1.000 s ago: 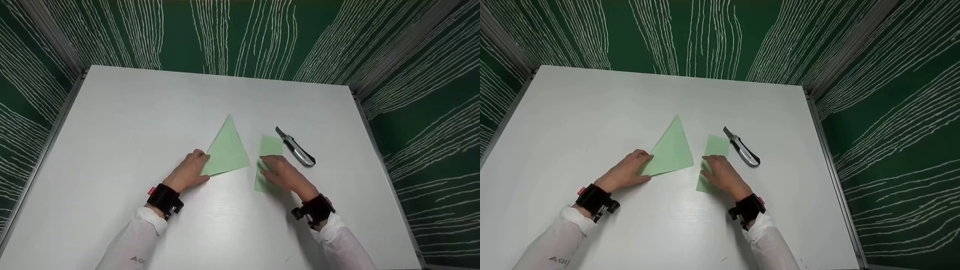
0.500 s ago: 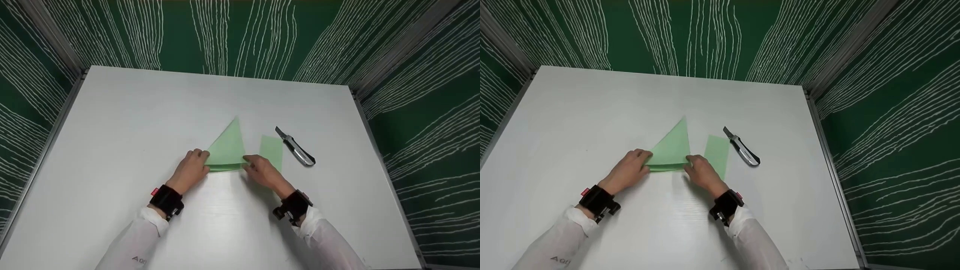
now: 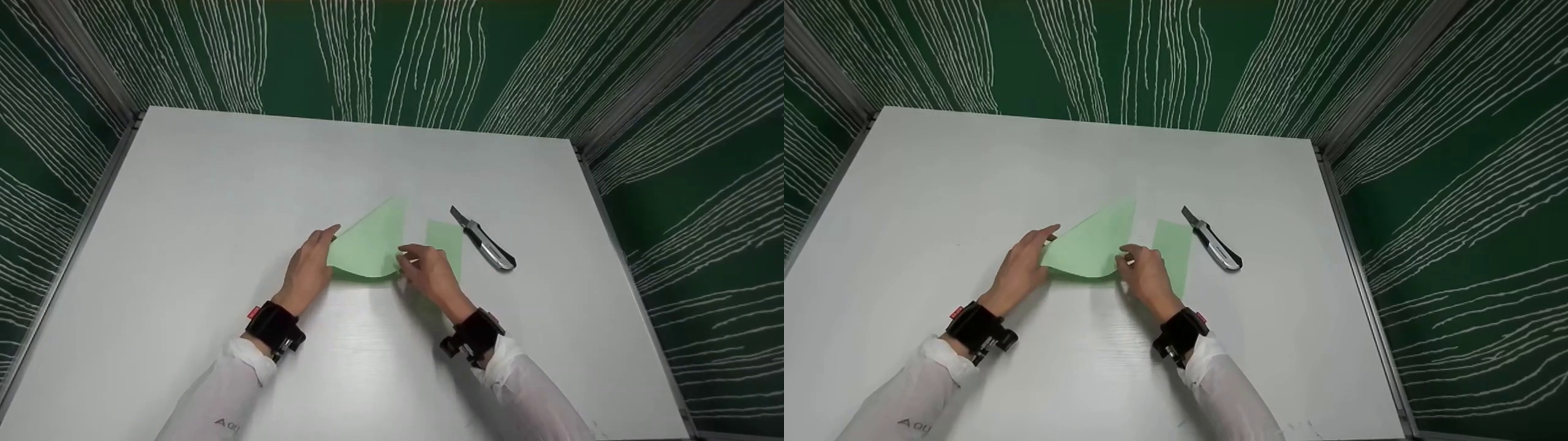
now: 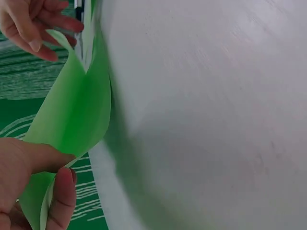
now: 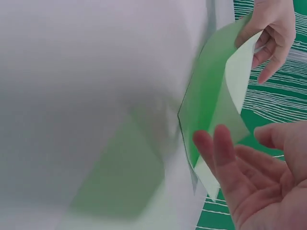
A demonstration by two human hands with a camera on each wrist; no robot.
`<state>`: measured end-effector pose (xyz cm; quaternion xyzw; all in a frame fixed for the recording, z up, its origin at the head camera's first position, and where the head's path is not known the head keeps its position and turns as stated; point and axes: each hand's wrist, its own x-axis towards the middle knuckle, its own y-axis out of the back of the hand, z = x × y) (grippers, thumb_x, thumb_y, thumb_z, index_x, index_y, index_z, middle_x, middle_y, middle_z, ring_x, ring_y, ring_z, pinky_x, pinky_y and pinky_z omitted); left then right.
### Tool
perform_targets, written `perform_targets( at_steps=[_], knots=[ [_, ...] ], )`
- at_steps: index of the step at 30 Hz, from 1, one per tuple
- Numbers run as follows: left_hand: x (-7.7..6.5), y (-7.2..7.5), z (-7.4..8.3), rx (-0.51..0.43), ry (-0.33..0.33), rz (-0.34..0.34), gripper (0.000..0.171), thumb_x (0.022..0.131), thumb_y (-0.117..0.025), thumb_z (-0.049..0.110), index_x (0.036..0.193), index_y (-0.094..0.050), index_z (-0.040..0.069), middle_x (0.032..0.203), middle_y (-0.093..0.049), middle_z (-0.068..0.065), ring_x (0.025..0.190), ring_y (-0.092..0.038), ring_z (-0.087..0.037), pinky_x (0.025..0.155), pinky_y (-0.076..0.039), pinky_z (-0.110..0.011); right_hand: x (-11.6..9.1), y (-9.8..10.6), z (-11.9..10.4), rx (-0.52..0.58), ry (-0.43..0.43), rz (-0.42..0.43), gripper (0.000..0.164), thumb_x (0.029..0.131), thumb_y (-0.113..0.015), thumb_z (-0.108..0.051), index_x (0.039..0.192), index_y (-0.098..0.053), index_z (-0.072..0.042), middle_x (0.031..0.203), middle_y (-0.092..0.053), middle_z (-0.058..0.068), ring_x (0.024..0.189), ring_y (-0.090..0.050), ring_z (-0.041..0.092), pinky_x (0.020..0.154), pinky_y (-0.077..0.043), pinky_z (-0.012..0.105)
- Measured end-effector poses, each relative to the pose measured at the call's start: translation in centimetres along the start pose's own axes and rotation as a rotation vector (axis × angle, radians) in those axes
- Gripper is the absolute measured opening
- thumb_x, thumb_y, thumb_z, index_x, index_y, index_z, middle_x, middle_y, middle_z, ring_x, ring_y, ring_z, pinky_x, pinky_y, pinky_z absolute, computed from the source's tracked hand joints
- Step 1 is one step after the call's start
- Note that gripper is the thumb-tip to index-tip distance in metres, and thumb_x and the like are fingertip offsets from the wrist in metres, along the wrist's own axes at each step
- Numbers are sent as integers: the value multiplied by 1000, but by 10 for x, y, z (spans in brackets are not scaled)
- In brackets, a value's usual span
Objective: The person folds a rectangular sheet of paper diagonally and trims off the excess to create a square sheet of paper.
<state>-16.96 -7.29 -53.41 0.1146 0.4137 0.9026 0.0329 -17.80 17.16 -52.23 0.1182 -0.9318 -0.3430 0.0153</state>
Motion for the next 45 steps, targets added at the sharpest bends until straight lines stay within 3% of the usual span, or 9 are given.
perform_targets(
  at_steps=[5,12,16,20,24,32,40,42,45],
  knots=[
    [-1,2,6,-1,-63,67,80,70,-52,-26,139,-44,15,122,-53,-7,93,-62,-21,63,-52,-27,1,-1,-1,216,-74,23,36,90,-63,-25,122,-59,-7,109,-64,14,77,-70,31,67,-58,39],
    [-1,6,10,-51,-162,151,84,71,-48,-29,141,-44,17,126,-48,-4,102,-58,-16,63,-50,-21,0,11,-11,306,-30,24,44,89,-64,-10,132,-53,-6,132,-54,16,84,-57,16,69,-48,19],
    [1,12,9,-69,-187,211,83,71,-46,-29,139,-47,18,127,-50,-3,112,-57,-16,70,-51,-23,-7,22,-30,357,4,-38,53,91,-59,-4,140,-42,-2,109,-55,19,62,-43,8,60,-41,15],
    [3,19,6,-60,-217,211,88,69,-43,-31,138,-49,23,135,-48,-2,124,-50,-17,69,-50,-24,-11,26,-38,326,28,-68,56,92,-57,-4,143,-36,-3,70,-43,8,54,-33,6,54,-32,18],
    [1,23,-1,37,-303,191,94,65,-44,-32,138,-48,26,140,-46,-4,132,-43,-19,75,-52,-22,-9,22,-30,283,26,-92,58,92,-57,-4,145,-34,-3,56,-35,0,52,-35,7,53,-33,19],
    [-8,25,-15,296,-500,189,95,63,-52,-30,138,-48,27,137,-46,-8,132,-43,-23,75,-53,-19,-2,7,2,172,-4,-148,59,91,-59,-9,145,-36,-12,51,-26,-7,45,-31,7,48,-33,19],
    [-15,22,-25,238,-448,86,85,59,-51,-21,131,-56,23,133,-48,-3,126,-44,-19,54,-46,-20,-3,2,7,0,-1,-175,58,90,-60,-13,143,-39,-10,62,-34,-6,52,-35,7,54,-37,21],
    [-17,21,-27,246,-449,85,82,63,-52,-23,131,-56,22,133,-49,-3,126,-45,-19,59,-49,-21,-3,1,8,-21,-2,-180,58,90,-61,-14,143,-39,-10,62,-33,-6,53,-34,7,57,-38,22],
    [-19,20,-30,314,-474,85,78,69,-56,-25,133,-54,19,135,-51,-2,127,-47,-19,82,-53,-24,-3,1,9,-43,1,-190,58,89,-61,-15,143,-40,-10,63,-33,-6,54,-35,7,60,-38,23]
  ],
)
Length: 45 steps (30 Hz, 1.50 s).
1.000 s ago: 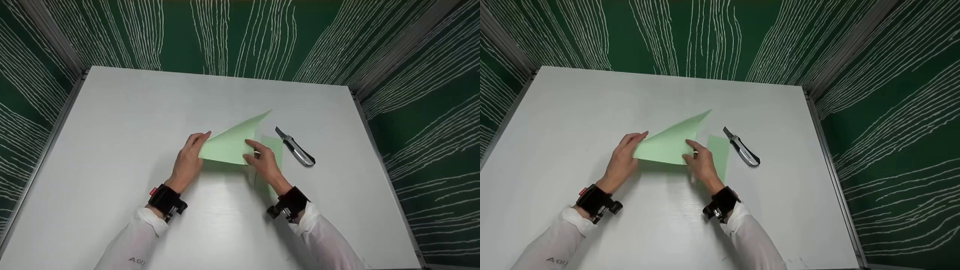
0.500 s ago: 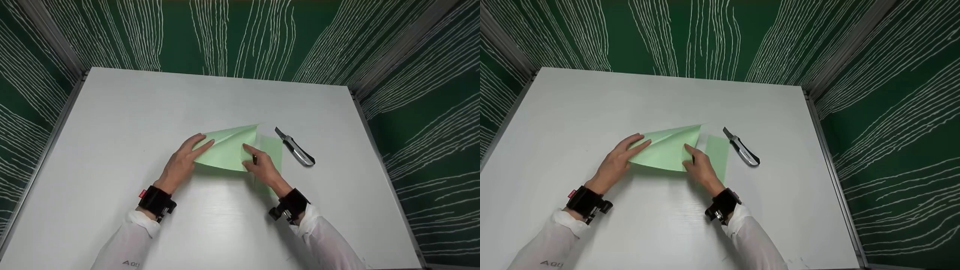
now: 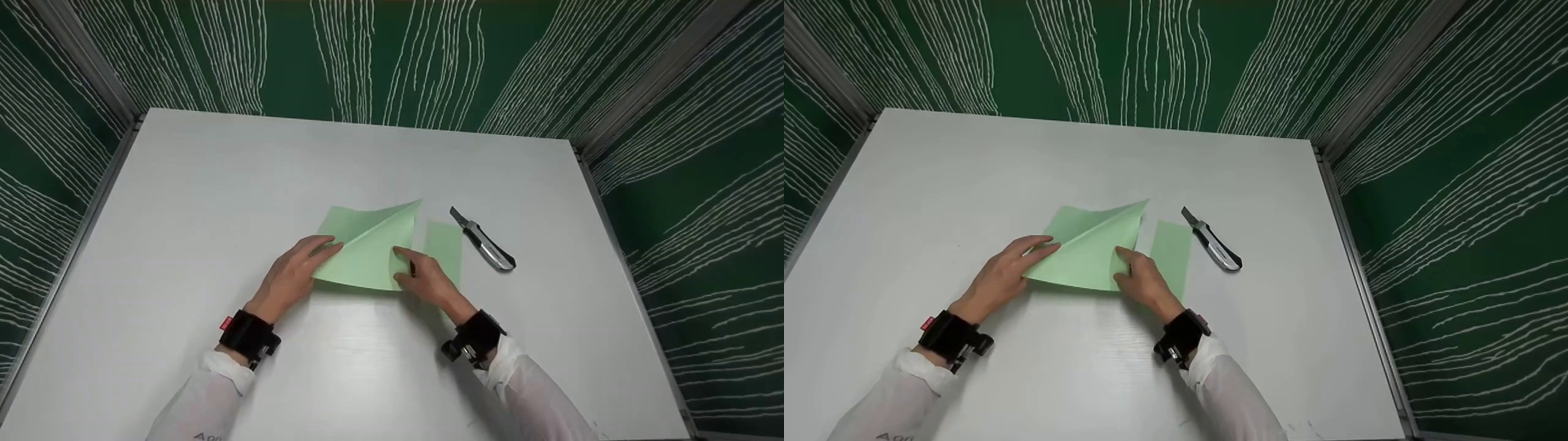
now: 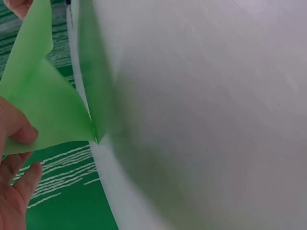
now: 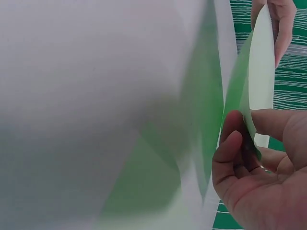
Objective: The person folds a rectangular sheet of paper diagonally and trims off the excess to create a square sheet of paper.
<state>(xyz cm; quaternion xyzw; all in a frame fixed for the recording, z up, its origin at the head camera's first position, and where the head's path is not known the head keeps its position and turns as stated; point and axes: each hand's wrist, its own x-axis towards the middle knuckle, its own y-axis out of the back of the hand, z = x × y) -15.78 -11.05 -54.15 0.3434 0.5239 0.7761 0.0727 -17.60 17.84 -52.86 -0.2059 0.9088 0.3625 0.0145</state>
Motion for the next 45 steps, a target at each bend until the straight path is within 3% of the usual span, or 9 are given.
perform_targets(
  at_steps=[6,12,19,22,25,28,33,39,45],
  knots=[
    [-6,2,2,170,-45,-169,76,80,-56,-18,144,-39,21,136,-55,-3,123,-54,-18,105,-43,-36,-1,0,1,-44,-29,-47,60,88,-63,-16,142,-41,-6,58,-36,-6,55,-37,8,54,-36,23],
    [-11,4,9,83,38,-342,72,84,-55,-14,145,-38,22,134,-56,-12,124,-53,-30,104,-42,-46,-1,-1,3,-83,-43,-94,58,88,-64,-20,140,-44,-4,67,-39,-4,65,-43,11,70,-41,27],
    [-7,5,21,50,138,-540,79,79,-59,-15,147,-33,18,147,-36,-23,135,-35,-42,108,-35,-51,-2,-1,3,-90,-47,-123,56,88,-63,-22,138,-46,-4,62,-40,-3,54,-40,10,62,-43,27],
    [-1,4,27,27,211,-626,78,77,-60,-7,147,-33,15,150,-27,-27,139,-27,-44,112,-29,-51,-3,-2,4,-119,-30,-113,53,88,-63,-23,135,-50,-4,77,-57,1,61,-46,9,74,-49,31],
    [5,1,30,-4,229,-618,68,78,-57,1,143,-39,8,149,-28,-28,139,-26,-44,114,-28,-48,-4,-2,5,-174,2,-67,51,87,-65,-23,133,-52,-5,97,-63,8,72,-49,13,81,-48,35],
    [8,-4,31,-17,179,-551,48,84,-54,5,131,-50,1,146,-37,-24,137,-34,-39,112,-33,-44,-5,-3,7,-284,60,34,56,83,-69,-23,133,-52,-6,103,-59,15,83,-51,19,77,-48,37],
    [10,-13,28,-25,132,-465,32,91,-59,19,120,-54,5,140,-48,-16,130,-46,-32,103,-44,-42,-5,-5,7,-455,172,168,72,74,-76,-24,137,-46,-6,116,-47,20,101,-47,33,77,-48,43],
    [11,-15,25,-40,142,-466,51,90,-61,18,139,-46,14,141,-48,-13,132,-44,-29,105,-42,-42,0,-10,3,-552,302,97,65,80,-73,-24,137,-46,-8,140,-41,20,121,-43,41,98,-43,51],
    [11,-10,29,-39,112,-482,43,92,-59,17,134,-53,10,140,-49,-15,130,-46,-32,104,-43,-42,7,-19,1,-606,363,30,50,89,-62,-15,137,-49,-12,144,-41,19,123,-45,40,102,-41,49]
  ],
)
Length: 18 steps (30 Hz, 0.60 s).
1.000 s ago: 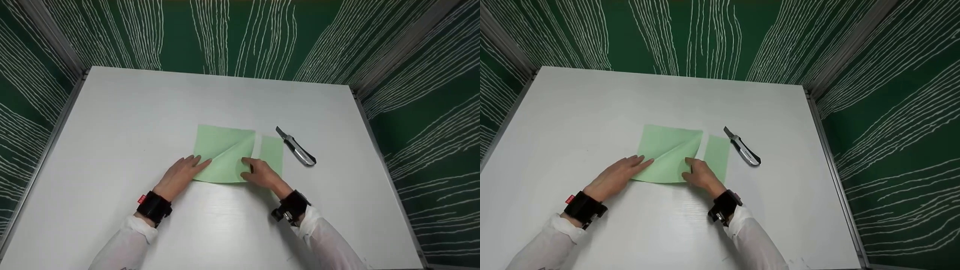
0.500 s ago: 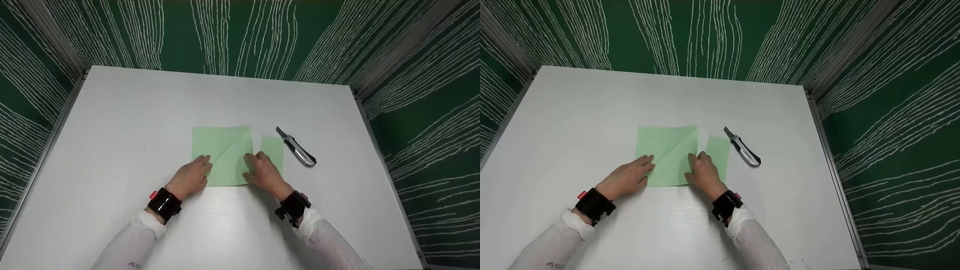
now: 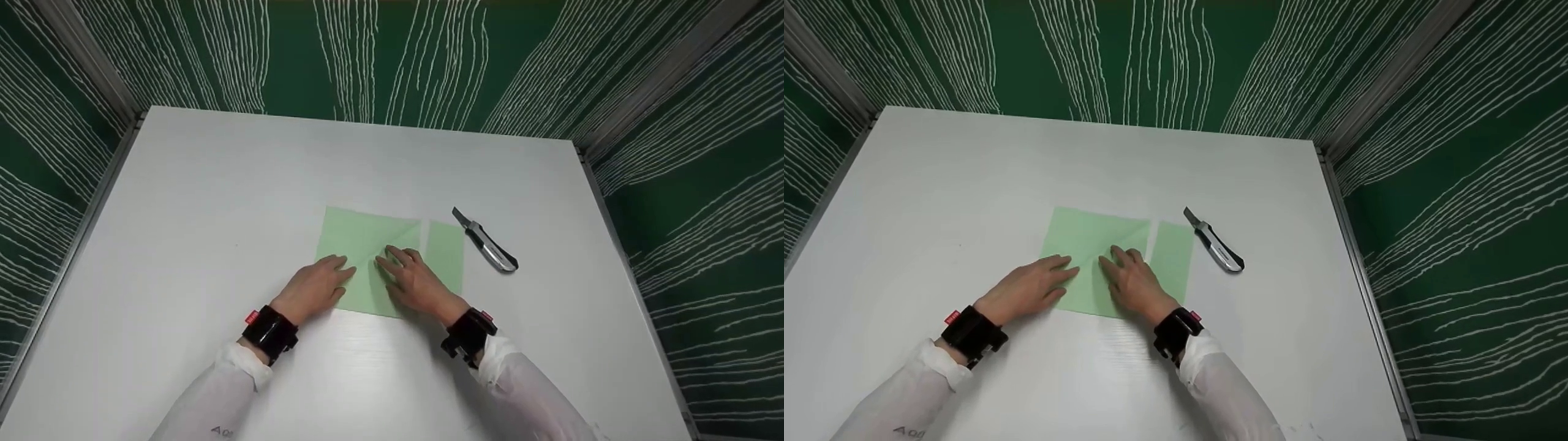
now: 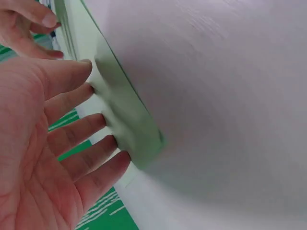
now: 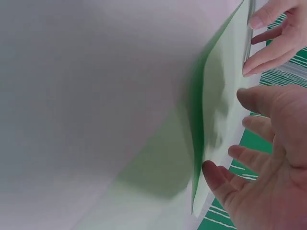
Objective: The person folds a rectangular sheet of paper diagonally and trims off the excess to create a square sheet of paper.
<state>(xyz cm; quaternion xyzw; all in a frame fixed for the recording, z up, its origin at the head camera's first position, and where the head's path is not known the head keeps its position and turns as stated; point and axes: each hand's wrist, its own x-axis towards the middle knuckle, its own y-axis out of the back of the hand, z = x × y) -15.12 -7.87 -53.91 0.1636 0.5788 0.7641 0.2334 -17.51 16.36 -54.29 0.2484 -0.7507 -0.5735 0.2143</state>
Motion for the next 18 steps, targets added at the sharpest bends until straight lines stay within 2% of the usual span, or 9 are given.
perform_targets(
  at_steps=[3,7,11,14,18],
  knots=[
    [-1,2,4,22,5,-13,40,94,-57,21,133,-54,10,139,-50,-16,128,-48,-33,100,-46,-42,3,-3,-2,-3,18,-4,45,91,-58,-13,135,-52,-13,144,-42,20,122,-46,40,99,-43,50],
    [0,3,6,50,12,-21,38,95,-55,24,130,-57,11,137,-52,-17,125,-51,-35,94,-50,-44,6,-5,-3,-38,25,8,42,93,-55,-15,135,-52,-15,141,-45,19,119,-48,41,88,-48,54],
    [1,4,7,83,-5,-19,37,95,-55,25,130,-57,14,134,-54,-20,122,-53,-37,86,-54,-45,8,-8,-1,-89,15,21,42,95,-53,-18,137,-50,-17,141,-45,17,117,-49,40,82,-50,53],
    [2,5,8,110,-17,3,36,94,-56,25,128,-59,15,131,-56,-21,120,-55,-36,82,-55,-44,10,-10,1,-120,10,23,42,95,-53,-20,137,-50,-17,142,-45,15,116,-50,38,81,-50,52],
    [6,4,8,131,-36,84,27,91,-61,22,116,-66,12,116,-65,-18,101,-64,-31,73,-57,-40,12,-9,3,-139,13,38,39,95,-53,-21,134,-53,-17,139,-47,15,112,-51,38,78,-49,52]
  ],
)
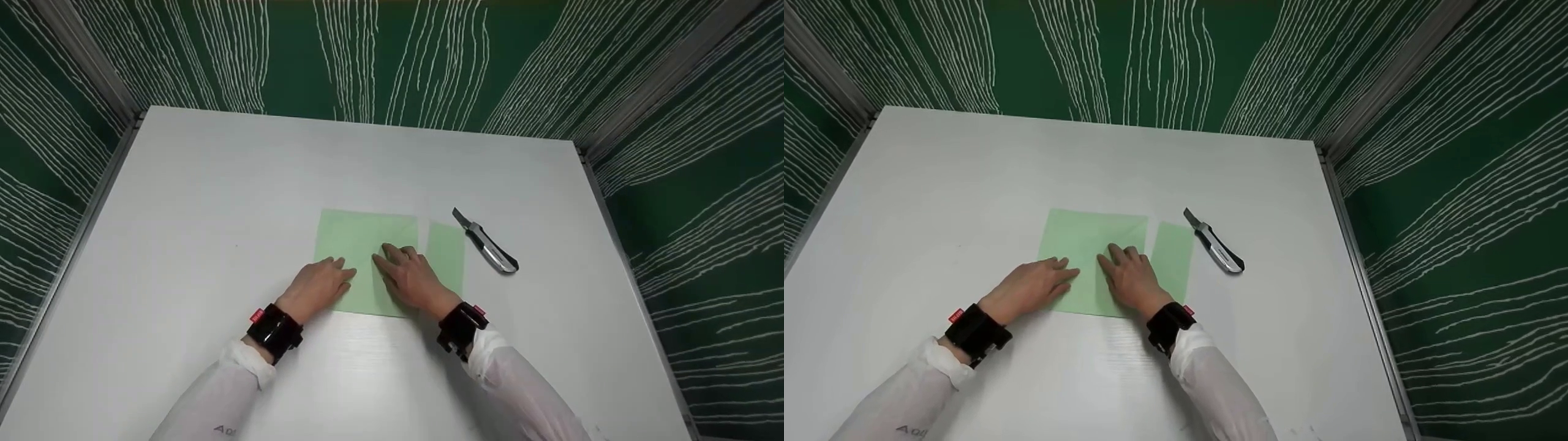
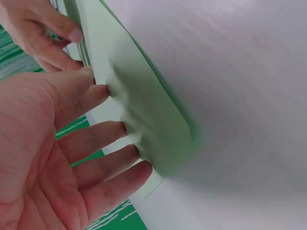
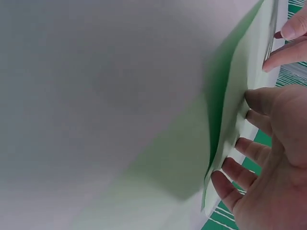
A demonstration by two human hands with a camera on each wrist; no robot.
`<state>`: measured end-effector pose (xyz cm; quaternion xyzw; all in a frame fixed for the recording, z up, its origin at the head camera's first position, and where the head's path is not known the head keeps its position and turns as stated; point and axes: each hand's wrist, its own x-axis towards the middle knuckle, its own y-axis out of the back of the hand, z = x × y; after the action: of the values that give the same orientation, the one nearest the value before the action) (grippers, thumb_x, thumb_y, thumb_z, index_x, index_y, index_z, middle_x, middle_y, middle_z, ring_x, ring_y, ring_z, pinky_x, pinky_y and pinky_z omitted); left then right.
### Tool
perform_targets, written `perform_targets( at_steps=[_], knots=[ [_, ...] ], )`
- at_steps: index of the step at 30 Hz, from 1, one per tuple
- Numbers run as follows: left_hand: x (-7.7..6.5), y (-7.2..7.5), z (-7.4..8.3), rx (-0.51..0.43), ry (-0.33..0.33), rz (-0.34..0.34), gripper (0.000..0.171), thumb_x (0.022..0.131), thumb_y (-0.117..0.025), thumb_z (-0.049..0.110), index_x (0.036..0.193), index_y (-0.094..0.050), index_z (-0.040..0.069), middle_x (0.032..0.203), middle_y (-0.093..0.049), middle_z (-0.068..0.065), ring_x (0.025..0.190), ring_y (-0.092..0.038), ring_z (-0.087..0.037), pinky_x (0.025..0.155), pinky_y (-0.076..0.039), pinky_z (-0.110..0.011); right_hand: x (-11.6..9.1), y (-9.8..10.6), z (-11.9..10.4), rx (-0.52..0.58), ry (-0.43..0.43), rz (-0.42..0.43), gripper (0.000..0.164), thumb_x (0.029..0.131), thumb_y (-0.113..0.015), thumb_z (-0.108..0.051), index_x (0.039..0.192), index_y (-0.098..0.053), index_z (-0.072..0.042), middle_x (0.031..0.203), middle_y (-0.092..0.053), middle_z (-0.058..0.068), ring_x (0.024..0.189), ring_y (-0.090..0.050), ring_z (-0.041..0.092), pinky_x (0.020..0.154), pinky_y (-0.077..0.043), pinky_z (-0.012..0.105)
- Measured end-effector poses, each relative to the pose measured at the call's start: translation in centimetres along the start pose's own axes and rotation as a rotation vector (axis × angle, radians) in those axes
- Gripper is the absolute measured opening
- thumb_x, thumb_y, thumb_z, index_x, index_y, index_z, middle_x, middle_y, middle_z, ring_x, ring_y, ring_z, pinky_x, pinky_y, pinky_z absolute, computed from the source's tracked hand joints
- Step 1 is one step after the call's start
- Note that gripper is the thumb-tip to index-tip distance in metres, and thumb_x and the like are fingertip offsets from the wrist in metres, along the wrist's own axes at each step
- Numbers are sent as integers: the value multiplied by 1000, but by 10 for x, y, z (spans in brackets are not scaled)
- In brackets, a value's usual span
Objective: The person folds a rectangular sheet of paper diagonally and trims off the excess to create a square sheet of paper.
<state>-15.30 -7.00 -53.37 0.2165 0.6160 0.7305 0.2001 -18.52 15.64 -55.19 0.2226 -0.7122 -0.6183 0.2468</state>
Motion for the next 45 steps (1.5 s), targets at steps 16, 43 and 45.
perform_targets(
  at_steps=[16,43,45],
  knots=[
    [18,2,-39,-178,102,-123,75,78,-73,43,142,-43,17,148,-33,-19,128,-37,-39,101,-39,-52,18,9,19,51,-16,-66,59,87,-65,-37,136,-50,-8,136,-47,20,124,-45,40,105,-40,47],
    [44,12,-64,-222,263,-342,129,51,-83,61,150,-20,9,159,1,-19,146,0,-38,115,-7,-62,41,20,34,45,-279,-278,109,75,-65,-65,145,-24,8,152,-16,32,143,-18,43,116,-25,44],
    [46,13,-64,-228,267,-334,127,51,-84,60,149,-22,9,158,1,-20,146,0,-38,115,-7,-62,42,23,36,26,-277,-320,116,70,-66,-69,147,-21,5,153,-13,31,144,-15,42,117,-23,44]
  ],
)
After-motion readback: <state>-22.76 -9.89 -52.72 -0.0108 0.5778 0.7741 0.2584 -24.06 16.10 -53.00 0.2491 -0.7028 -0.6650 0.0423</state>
